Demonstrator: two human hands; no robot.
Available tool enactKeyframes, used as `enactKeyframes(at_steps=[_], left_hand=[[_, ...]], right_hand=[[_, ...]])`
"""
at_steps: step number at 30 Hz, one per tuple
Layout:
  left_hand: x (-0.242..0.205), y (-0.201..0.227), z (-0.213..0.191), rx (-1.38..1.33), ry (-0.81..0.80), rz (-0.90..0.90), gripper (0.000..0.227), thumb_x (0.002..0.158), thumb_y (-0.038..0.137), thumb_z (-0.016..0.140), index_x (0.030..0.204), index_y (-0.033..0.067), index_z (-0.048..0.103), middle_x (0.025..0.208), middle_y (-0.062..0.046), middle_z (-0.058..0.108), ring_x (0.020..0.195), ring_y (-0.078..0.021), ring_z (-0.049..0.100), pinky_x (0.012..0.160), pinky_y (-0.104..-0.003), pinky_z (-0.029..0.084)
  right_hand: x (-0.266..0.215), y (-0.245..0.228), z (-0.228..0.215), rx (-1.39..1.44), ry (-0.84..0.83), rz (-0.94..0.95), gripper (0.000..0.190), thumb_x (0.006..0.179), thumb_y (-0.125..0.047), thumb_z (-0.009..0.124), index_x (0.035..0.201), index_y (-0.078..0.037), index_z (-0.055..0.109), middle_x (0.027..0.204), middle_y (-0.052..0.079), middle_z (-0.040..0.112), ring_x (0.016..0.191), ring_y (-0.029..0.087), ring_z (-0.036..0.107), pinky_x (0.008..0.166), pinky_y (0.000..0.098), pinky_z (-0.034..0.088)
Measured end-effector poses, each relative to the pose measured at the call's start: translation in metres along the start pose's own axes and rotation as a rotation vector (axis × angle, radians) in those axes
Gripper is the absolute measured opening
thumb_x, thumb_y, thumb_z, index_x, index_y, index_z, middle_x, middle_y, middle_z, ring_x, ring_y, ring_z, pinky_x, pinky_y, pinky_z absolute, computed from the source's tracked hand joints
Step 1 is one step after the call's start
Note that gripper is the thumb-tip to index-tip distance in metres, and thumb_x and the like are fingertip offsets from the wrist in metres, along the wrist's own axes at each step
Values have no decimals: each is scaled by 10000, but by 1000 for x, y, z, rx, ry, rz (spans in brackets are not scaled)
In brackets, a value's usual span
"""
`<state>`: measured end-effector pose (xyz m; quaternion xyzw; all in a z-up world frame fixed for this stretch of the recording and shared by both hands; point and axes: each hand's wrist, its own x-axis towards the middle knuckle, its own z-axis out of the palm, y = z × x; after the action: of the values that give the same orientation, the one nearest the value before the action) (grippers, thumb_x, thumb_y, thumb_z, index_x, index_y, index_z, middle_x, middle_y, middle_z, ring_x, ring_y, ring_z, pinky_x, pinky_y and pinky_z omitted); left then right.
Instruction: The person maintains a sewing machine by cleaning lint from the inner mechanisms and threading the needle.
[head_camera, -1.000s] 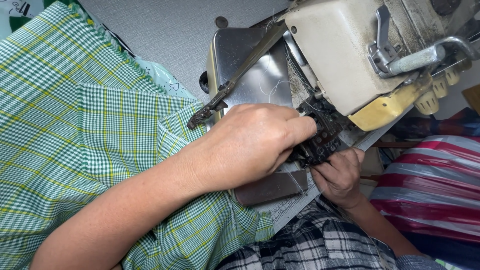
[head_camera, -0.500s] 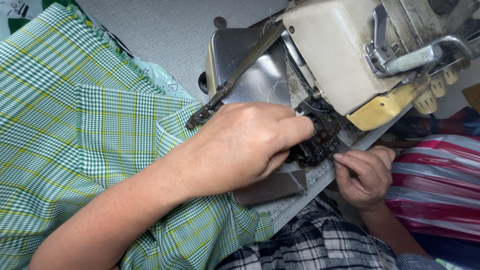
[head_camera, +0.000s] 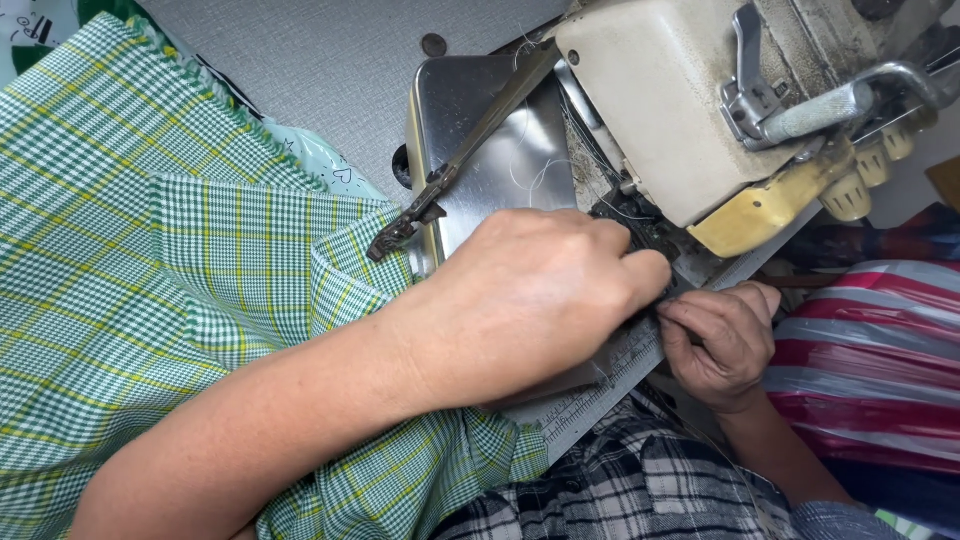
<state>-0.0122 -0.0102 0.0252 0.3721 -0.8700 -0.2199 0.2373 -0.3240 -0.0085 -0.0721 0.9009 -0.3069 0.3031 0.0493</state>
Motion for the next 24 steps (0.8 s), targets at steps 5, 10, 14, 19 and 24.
enactKeyframes(at_steps=[5,10,14,19,24], left_hand=[[2,1,3,26,66,108,111,959,81,607,855,73,566,716,-83,623,642,-374,646,480,-535,515],[-10,-3,-3,26,58,101,90,942,154,598,896,99,544,754,-94,604,709,-389,632,483,-553,486],[-12,-9,-15,-129,-39,3,86,955,191,546,978,113,572,782,-82,637,682,-399,663,505,-582,500],[-11,-22,0,-177,64,30,72,876,92,538,947,100,549,764,-79,618,650,-357,644,448,-535,486],[-10,-25,5,-211,70,12,92,878,116,521,967,111,546,810,-86,641,691,-390,655,458,-569,478]], right_hand=[[-2,3,-1,-3,14,-2,112,999,-147,699,1009,-38,718,931,116,712,755,276,565,832,437,401],[-1,4,-2,-13,14,-5,79,994,-122,718,1005,-45,724,934,118,708,769,269,568,834,434,406],[-1,7,-4,-13,5,13,43,996,-93,725,1014,-57,710,947,112,713,795,261,582,853,434,402],[-2,7,-5,-7,-23,27,50,985,-50,742,1020,-54,705,948,110,709,814,260,587,860,431,406],[-5,8,-6,-16,-39,38,61,989,-46,751,1022,-55,701,959,118,710,831,273,588,868,444,414]])
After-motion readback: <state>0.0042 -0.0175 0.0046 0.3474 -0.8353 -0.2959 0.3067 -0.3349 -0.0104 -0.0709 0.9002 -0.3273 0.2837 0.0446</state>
